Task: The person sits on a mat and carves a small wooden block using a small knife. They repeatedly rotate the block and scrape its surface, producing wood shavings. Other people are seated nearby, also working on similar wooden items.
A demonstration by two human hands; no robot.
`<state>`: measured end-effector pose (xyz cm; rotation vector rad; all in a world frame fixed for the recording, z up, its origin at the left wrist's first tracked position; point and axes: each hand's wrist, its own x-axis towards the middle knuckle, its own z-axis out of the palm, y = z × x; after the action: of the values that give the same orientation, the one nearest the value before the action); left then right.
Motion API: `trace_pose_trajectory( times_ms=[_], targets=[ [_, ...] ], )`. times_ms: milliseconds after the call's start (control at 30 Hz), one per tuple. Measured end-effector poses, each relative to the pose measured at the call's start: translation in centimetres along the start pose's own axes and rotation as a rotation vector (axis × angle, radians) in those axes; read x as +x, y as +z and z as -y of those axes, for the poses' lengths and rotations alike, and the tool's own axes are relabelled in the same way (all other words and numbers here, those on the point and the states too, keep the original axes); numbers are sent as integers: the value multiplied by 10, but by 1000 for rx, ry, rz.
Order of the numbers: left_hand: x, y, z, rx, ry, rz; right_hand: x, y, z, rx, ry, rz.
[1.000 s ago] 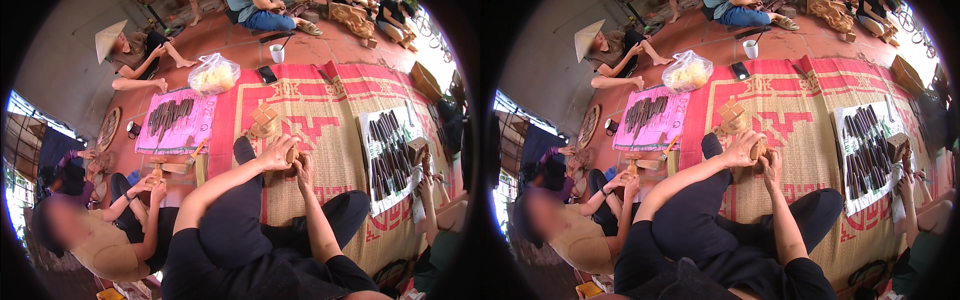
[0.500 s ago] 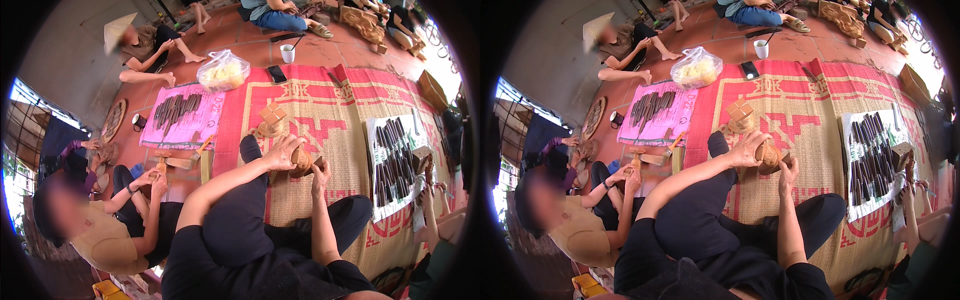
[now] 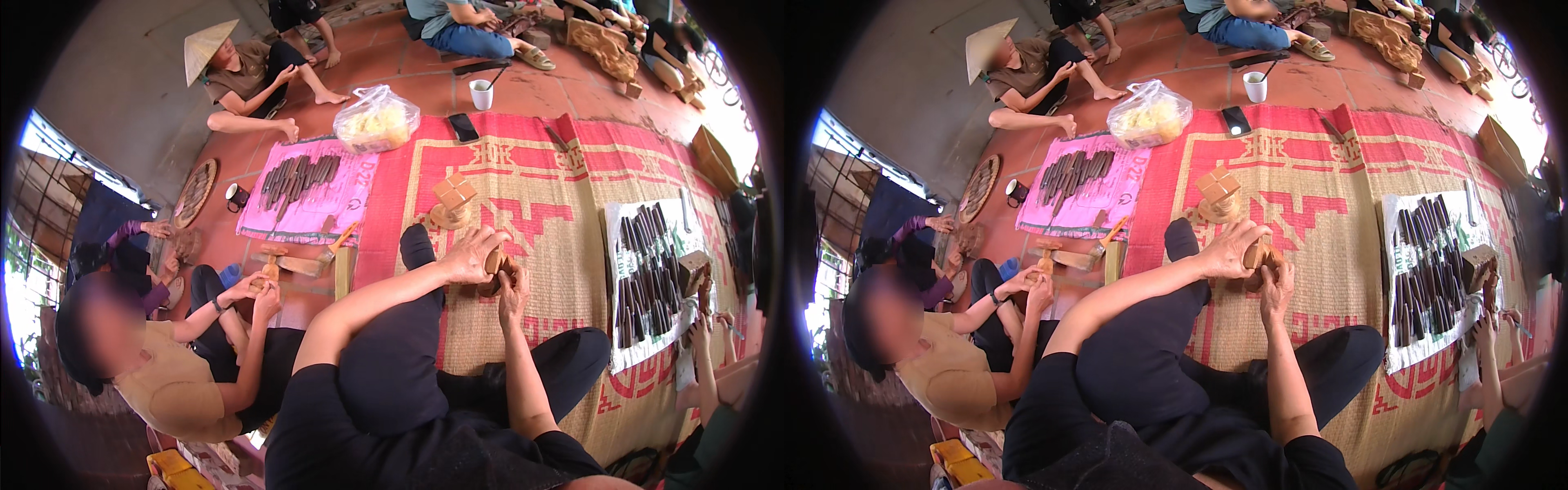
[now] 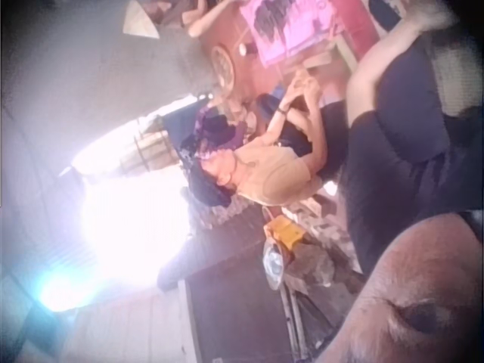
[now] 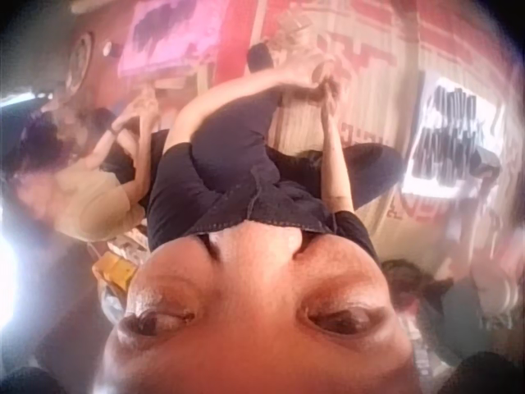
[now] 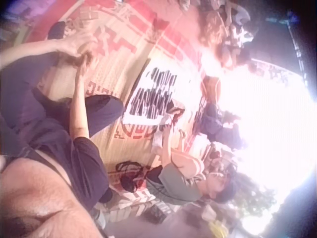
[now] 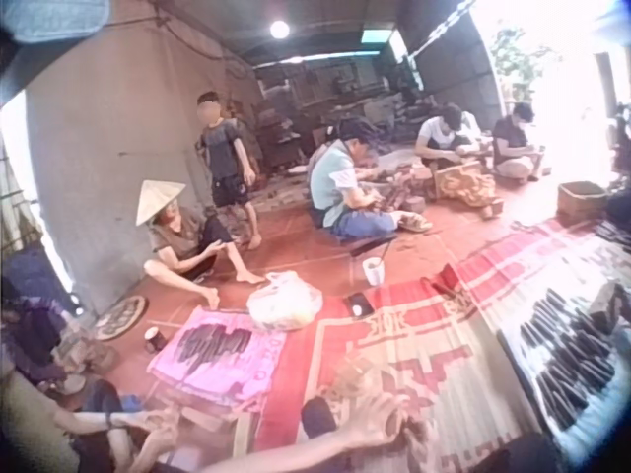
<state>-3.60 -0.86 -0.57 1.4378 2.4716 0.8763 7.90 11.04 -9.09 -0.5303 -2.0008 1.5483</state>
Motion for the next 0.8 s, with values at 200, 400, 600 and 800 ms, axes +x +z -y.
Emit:
trace_pose_trajectory(
  times_ms=[200,400,600,800],
  targets=[
    [-1,1,2,-8,9,-14,0,0,13,148,251,76],
    [-2,2,3,5,8,-2,-7,3,24,14,78,125],
    [0,3,0,15,-34,41,-10,2,32,268,218,133],
    [4,6,3,3,-22,34,-10,-6,-32,477,314,86]
  ],
)
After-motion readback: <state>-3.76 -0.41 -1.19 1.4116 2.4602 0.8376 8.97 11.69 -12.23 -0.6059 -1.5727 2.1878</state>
